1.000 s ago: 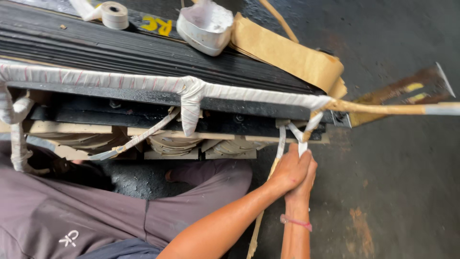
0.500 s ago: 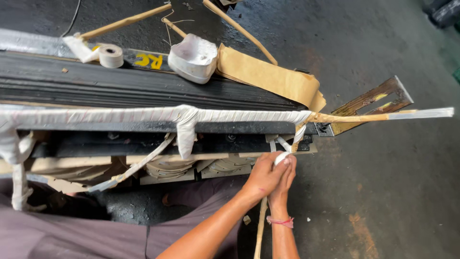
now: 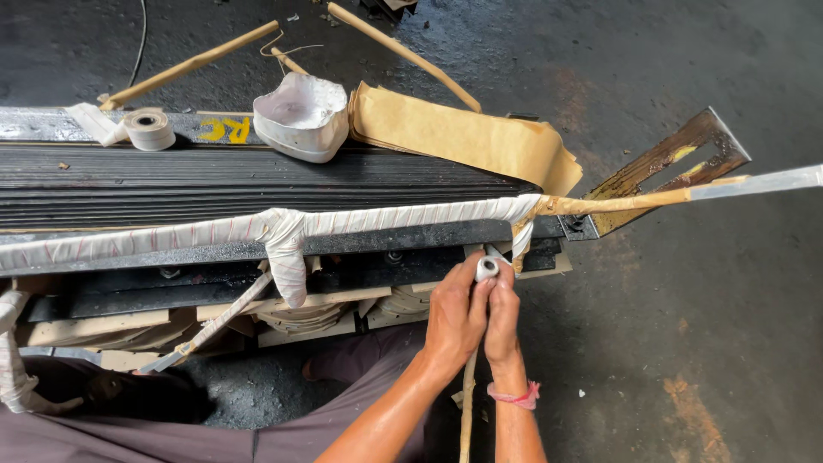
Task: The person wraps a white insulating tape around a long wooden rod clamped to a workbench. They rotate the rod and apply the tape in overlapping layers along its length.
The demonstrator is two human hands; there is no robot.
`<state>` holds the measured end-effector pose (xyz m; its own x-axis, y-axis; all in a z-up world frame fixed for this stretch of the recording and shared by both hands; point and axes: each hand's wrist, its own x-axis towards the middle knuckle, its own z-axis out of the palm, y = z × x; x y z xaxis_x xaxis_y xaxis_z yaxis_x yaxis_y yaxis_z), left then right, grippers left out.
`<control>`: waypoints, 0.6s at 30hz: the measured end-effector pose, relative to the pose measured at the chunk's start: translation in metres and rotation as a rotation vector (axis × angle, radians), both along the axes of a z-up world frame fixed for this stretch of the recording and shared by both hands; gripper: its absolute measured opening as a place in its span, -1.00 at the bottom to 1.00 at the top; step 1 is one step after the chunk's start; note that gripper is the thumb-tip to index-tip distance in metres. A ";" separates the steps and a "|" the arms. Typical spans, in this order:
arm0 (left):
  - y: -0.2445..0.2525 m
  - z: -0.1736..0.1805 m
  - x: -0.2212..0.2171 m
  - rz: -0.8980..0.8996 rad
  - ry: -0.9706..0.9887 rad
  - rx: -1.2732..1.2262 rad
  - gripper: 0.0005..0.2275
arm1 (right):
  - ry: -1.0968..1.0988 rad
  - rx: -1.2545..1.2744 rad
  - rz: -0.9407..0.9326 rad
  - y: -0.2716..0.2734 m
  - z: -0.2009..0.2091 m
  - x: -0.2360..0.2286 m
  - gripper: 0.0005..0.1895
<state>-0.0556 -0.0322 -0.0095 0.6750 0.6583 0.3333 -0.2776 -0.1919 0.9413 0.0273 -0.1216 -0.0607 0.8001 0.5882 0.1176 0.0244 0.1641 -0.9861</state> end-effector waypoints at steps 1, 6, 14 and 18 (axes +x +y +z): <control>-0.001 0.002 0.000 0.027 0.034 0.025 -0.73 | 0.022 -0.011 -0.004 0.002 0.000 0.000 -0.43; -0.003 0.005 0.011 0.242 -0.027 0.324 -0.71 | -0.011 -0.046 0.032 0.001 0.008 0.004 -0.37; 0.010 0.003 0.040 0.152 0.138 0.425 -0.56 | -0.368 -0.354 -0.509 -0.026 0.032 0.001 -0.65; 0.007 0.006 0.048 0.092 0.204 0.395 -0.66 | -0.457 -0.293 -0.359 -0.025 0.032 0.052 -0.65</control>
